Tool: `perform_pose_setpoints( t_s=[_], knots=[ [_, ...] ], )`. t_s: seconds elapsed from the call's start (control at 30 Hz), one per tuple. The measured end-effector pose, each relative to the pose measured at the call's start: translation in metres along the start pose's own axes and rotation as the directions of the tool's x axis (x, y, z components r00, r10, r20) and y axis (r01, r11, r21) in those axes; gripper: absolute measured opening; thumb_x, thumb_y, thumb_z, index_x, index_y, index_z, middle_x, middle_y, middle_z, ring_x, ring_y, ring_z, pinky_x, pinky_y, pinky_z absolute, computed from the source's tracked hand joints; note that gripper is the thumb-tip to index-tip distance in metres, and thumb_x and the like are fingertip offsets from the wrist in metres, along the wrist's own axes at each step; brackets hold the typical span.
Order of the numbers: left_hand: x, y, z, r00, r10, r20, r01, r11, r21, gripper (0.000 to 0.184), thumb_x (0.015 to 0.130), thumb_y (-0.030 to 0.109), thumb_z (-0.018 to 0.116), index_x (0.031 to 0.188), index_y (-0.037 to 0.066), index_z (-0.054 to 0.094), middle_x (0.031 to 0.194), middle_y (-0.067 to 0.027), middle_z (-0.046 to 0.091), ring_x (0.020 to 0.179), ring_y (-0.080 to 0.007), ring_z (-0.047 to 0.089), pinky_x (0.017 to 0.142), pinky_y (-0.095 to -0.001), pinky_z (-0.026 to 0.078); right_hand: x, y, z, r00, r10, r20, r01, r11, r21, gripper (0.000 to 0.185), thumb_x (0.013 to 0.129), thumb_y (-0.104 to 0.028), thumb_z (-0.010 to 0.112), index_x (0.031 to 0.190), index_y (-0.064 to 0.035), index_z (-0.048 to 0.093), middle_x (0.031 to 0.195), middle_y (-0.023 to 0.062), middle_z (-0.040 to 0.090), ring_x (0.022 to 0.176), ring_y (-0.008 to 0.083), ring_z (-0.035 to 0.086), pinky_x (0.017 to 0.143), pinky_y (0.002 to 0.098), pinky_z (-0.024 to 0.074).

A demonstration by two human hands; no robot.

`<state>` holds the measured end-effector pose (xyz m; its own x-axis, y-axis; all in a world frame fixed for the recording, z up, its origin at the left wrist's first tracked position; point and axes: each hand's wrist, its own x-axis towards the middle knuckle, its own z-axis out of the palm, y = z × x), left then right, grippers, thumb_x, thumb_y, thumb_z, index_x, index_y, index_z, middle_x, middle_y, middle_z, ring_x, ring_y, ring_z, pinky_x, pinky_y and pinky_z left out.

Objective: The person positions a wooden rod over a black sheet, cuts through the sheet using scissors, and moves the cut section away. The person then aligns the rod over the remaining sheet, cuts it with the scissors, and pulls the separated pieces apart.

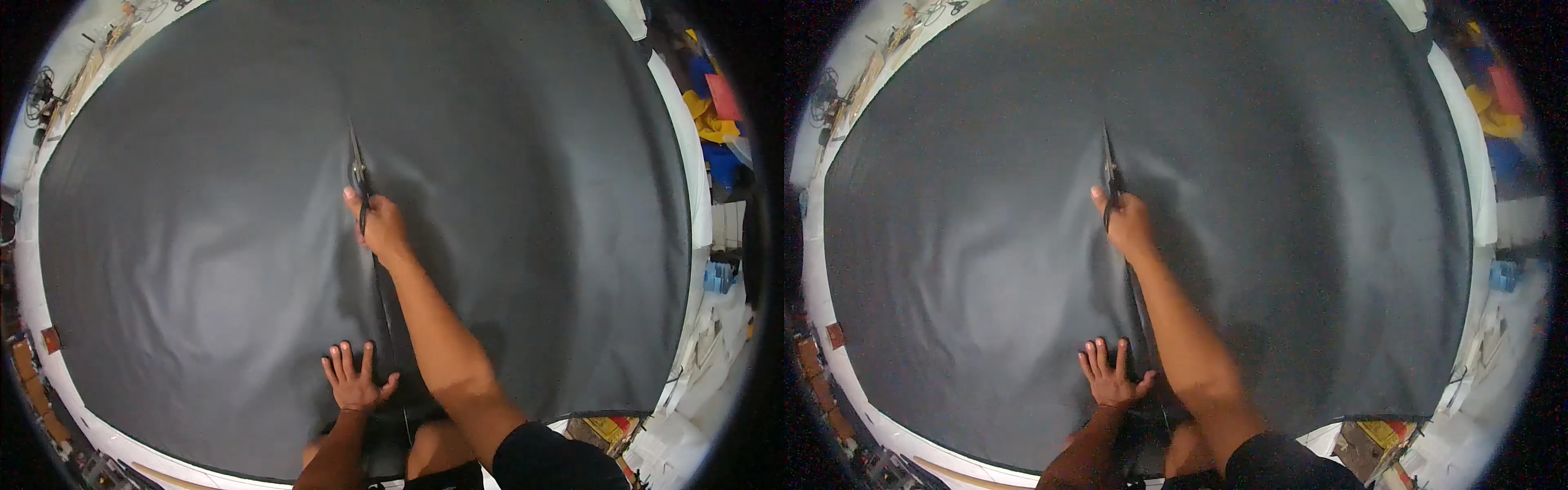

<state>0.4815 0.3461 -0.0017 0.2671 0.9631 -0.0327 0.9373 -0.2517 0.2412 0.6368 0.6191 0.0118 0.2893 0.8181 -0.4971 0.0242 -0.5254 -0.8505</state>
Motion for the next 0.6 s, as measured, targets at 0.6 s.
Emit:
perform_pose_setpoints(
  t_s=[0.6],
  knots=[
    [0.002,0.000,-0.006,0.996,-0.012,0.091,0.012,1.000,0.007,0.079,0.074,0.071,0.061,0.133,0.019,0.056,0.142,-0.0234,0.040,0.132,-0.0459,0.036,0.106,-0.0647,0.027,0.149,-0.094,0.021,0.996,0.032,0.085,-0.033,0.999,0.004,0.057,0.086,-0.060,0.066,0.066,-0.0082,0.050,0.058,0.0032,0.051,0.047,0.0127,0.048,0.044,0.0294,0.0412]
  ],
)
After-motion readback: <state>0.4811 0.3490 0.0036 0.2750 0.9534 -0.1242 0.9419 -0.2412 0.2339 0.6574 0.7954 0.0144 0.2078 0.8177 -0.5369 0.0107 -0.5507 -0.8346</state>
